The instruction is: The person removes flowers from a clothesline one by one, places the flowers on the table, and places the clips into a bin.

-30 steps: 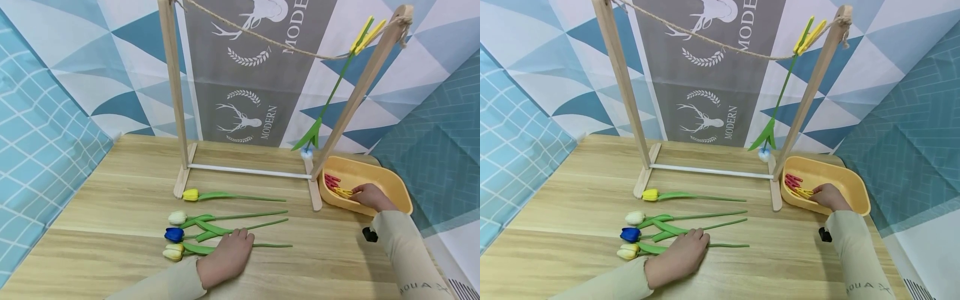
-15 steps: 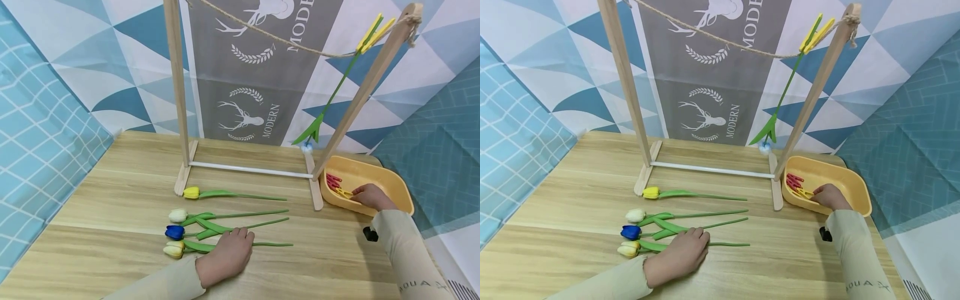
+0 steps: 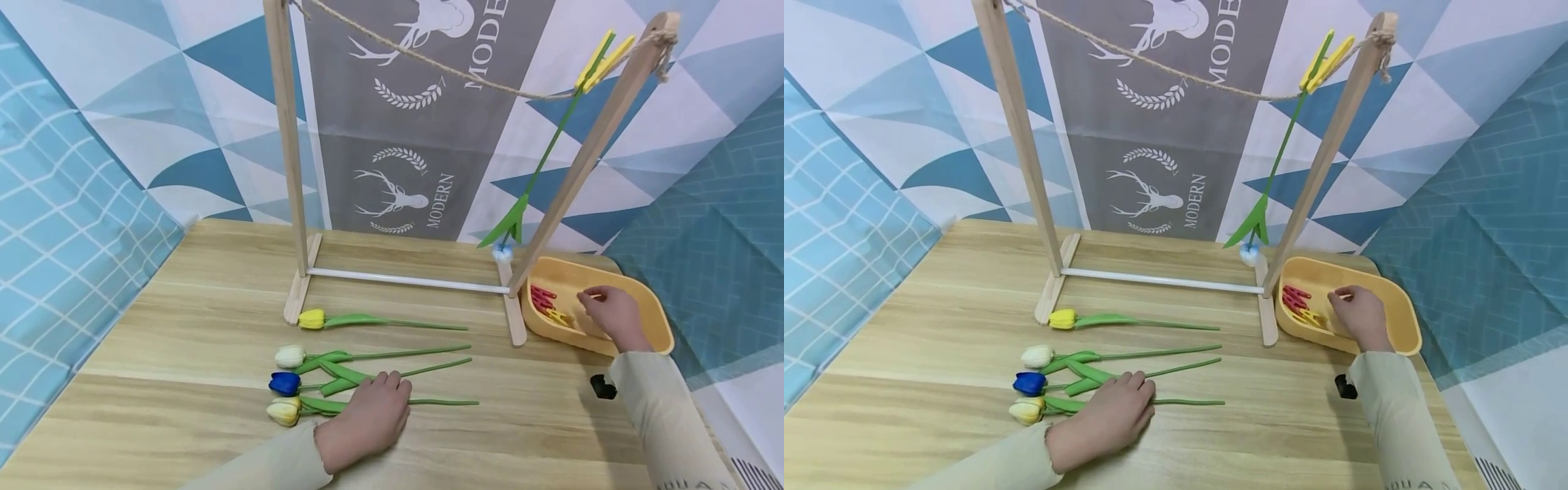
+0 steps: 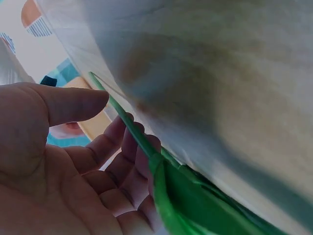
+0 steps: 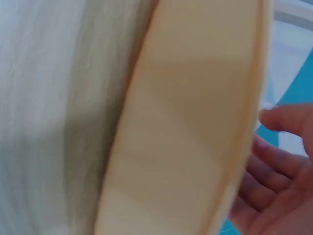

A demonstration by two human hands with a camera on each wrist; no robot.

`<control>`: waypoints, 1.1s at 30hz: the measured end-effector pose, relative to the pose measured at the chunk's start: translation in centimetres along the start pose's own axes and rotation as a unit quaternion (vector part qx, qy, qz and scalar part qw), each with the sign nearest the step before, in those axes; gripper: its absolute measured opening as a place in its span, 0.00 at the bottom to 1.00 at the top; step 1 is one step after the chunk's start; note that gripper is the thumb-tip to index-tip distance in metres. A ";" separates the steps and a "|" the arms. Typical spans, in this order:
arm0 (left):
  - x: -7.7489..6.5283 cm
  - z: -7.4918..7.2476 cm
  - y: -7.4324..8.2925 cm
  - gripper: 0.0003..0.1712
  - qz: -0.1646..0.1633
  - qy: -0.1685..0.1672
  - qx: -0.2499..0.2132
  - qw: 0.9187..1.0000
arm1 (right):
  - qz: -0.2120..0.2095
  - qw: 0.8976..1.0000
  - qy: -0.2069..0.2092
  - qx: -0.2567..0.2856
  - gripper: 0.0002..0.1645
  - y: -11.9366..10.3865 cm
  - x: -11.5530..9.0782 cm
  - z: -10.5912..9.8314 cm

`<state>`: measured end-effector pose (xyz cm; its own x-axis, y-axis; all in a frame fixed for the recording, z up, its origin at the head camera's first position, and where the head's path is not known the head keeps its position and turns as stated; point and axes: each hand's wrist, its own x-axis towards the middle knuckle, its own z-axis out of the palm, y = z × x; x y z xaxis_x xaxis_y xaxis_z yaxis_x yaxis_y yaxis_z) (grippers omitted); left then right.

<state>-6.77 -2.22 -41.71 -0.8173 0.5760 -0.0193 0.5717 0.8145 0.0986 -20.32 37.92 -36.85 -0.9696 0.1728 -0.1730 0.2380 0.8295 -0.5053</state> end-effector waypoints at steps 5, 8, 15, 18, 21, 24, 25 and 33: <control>0.3 -0.3 -0.1 0.10 -0.014 0.012 -0.017 1.000 | 0.001 0.995 0.093 0.038 0.33 -1.3 -0.7 -0.6; 0.7 -0.7 -0.2 0.09 -0.016 0.030 -0.029 0.999 | 0.001 0.992 0.116 0.045 0.33 -2.2 -1.1 -1.2; 1.6 -1.9 -1.1 0.11 -0.012 0.079 -0.078 0.994 | 0.003 0.975 0.194 0.108 0.31 -4.8 -2.3 -2.0; 1.9 -2.5 -1.6 0.12 -0.016 0.105 -0.102 0.989 | -0.007 0.966 0.221 0.130 0.29 -6.0 -2.8 -2.3; 2.1 -3.1 -2.1 0.12 -0.024 0.127 -0.126 0.984 | -0.028 0.960 0.241 0.137 0.28 -7.3 -3.1 -2.6; 2.4 -3.8 -2.5 0.12 -0.029 0.136 -0.148 0.979 | -0.053 0.953 0.262 0.143 0.27 -8.4 -3.4 -3.2; 2.5 -4.1 -2.6 0.12 -0.030 0.137 -0.155 0.978 | -0.064 0.949 0.272 0.147 0.26 -8.8 -3.5 -3.4; 4.8 -8.1 -3.1 0.13 -0.044 0.157 -0.232 0.959 | -0.150 0.911 0.331 0.193 0.23 -12.1 -4.4 -6.4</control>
<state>-13.10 -2.52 -34.07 -0.8845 0.3972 0.2448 0.4644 0.6985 0.5445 -19.28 30.49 -24.54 -0.7856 0.3575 0.5051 -0.1654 0.6651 -0.7282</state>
